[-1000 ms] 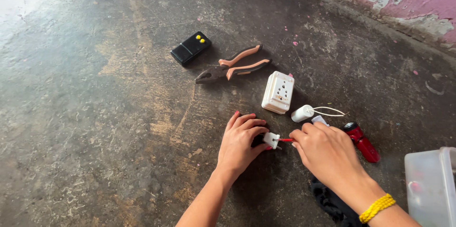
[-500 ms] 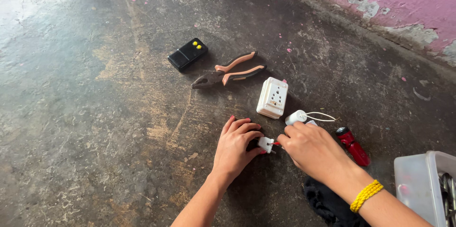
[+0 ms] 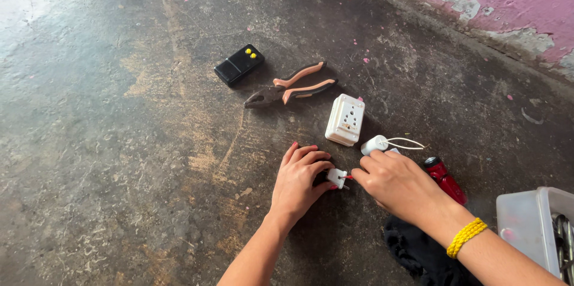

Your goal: The person disassembles a white electrical plug, adjusts the internal wires, and reassembles the plug using a screwdriver. They repeat this process for a second plug.

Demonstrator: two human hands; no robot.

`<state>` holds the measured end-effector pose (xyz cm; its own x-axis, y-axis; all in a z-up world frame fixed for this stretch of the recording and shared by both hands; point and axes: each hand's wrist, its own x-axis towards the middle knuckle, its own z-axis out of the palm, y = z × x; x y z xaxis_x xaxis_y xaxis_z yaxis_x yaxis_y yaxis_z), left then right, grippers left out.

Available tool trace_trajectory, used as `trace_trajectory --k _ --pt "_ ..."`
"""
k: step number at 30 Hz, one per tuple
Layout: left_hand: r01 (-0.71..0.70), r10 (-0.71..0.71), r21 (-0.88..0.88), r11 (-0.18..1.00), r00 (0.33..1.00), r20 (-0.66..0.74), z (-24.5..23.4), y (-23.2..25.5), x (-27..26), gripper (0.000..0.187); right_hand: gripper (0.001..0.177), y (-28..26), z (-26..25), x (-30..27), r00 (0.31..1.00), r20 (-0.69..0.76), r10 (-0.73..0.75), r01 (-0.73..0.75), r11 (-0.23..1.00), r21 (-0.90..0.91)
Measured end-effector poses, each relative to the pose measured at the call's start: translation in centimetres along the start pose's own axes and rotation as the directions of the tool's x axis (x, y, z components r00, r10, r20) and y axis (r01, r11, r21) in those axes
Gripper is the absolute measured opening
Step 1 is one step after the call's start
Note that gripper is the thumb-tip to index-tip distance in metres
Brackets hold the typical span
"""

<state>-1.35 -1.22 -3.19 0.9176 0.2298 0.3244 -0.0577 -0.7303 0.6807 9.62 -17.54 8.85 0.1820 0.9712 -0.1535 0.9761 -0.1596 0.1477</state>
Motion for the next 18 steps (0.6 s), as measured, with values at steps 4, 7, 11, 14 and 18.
trace_trajectory --k 4,7,11,14,18 --pt "0.004 -0.004 -0.002 1.000 1.000 0.008 0.0 -0.1 0.0 0.041 0.007 0.0 0.2 -0.5 1.000 -0.029 0.012 -0.012 1.000 0.005" --pt "-0.008 0.008 0.003 1.000 1.000 0.005 0.1 -0.1 -0.1 0.040 0.007 0.3 0.3 -0.9 0.997 -0.071 0.028 -0.025 0.999 0.037" --pt "0.003 -0.004 0.019 1.000 1.000 0.018 0.2 0.0 0.0 0.040 0.010 0.7 0.6 -1.1 0.995 -0.070 0.069 -0.059 0.990 0.129" --pt "0.001 -0.002 0.010 1.000 1.000 0.022 0.1 0.0 0.1 0.041 0.015 1.0 0.9 -1.4 0.990 -0.108 0.086 -0.063 0.978 0.201" --pt "0.012 -0.012 0.005 1.000 1.000 0.022 0.1 0.0 0.0 0.041 0.011 1.0 1.0 -1.5 0.985 -0.132 0.112 -0.081 0.971 0.226"
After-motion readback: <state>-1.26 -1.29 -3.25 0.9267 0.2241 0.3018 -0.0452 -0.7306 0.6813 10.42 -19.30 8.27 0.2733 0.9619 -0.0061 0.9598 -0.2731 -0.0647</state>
